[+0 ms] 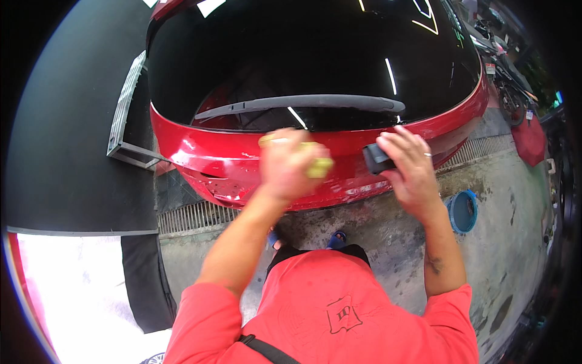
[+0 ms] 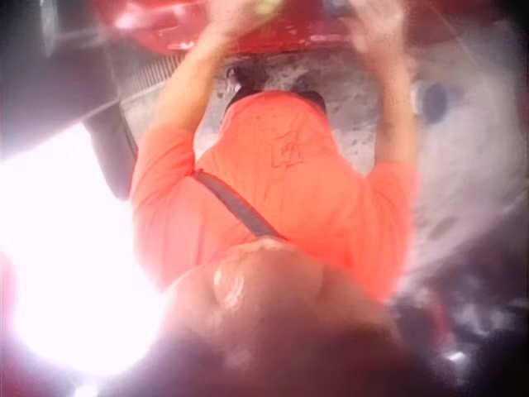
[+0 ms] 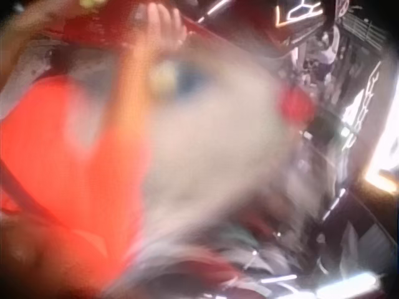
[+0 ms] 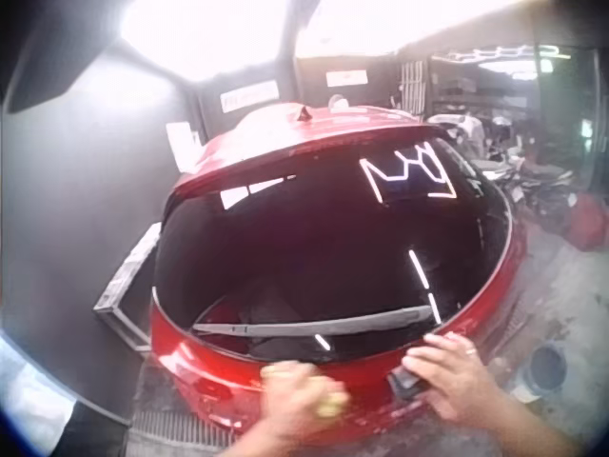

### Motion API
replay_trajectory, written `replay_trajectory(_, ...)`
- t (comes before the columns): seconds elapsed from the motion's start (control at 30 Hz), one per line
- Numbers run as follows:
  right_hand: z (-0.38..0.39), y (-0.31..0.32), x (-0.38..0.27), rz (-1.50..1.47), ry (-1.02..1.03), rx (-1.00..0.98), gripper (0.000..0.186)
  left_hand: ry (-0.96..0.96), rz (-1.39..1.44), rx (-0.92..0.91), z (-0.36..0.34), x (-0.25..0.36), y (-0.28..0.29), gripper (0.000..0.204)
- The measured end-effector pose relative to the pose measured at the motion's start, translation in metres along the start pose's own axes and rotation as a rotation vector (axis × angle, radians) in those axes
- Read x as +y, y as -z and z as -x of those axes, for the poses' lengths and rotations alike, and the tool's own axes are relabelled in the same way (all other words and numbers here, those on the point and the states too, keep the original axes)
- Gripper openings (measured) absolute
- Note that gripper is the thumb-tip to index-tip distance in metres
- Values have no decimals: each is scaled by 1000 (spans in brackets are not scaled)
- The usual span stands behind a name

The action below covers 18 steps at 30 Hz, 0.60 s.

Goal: The person sands the rear panel of a red car using a sanding block and periodically wipes the surface with a yellow cloth.

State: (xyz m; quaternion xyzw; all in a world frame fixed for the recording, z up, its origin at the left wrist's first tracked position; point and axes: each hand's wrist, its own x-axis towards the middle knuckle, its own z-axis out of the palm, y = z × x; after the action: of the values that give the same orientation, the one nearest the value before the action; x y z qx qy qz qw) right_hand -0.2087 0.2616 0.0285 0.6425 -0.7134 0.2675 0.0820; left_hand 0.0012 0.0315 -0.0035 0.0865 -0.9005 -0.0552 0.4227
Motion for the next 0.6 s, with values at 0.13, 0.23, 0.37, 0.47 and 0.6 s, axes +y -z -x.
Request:
replay_trajectory(0.13, -11, -7, 18, 184, 34, -1, 69, 361, -233, 233, 94, -141, 88, 26)
replay_trajectory(0.23, -18, -19, 10, 213, 44, 39, 69, 450, -510, 260, 151, -207, 124, 21)
replay_trajectory(0.37, -62, -79, -76, 198, 78, 70, 67, 404, -496, 359, 162, -202, 111, 16)
replay_trajectory(0.47, -97, -135, -143, 163, 174, 124, 55, 353, -408, 400, 155, -200, 101, 13)
replay_trajectory(0.6, -87, -117, -120, 209, 213, 85, 50, 389, -381, 402, 166, -201, 108, 13)
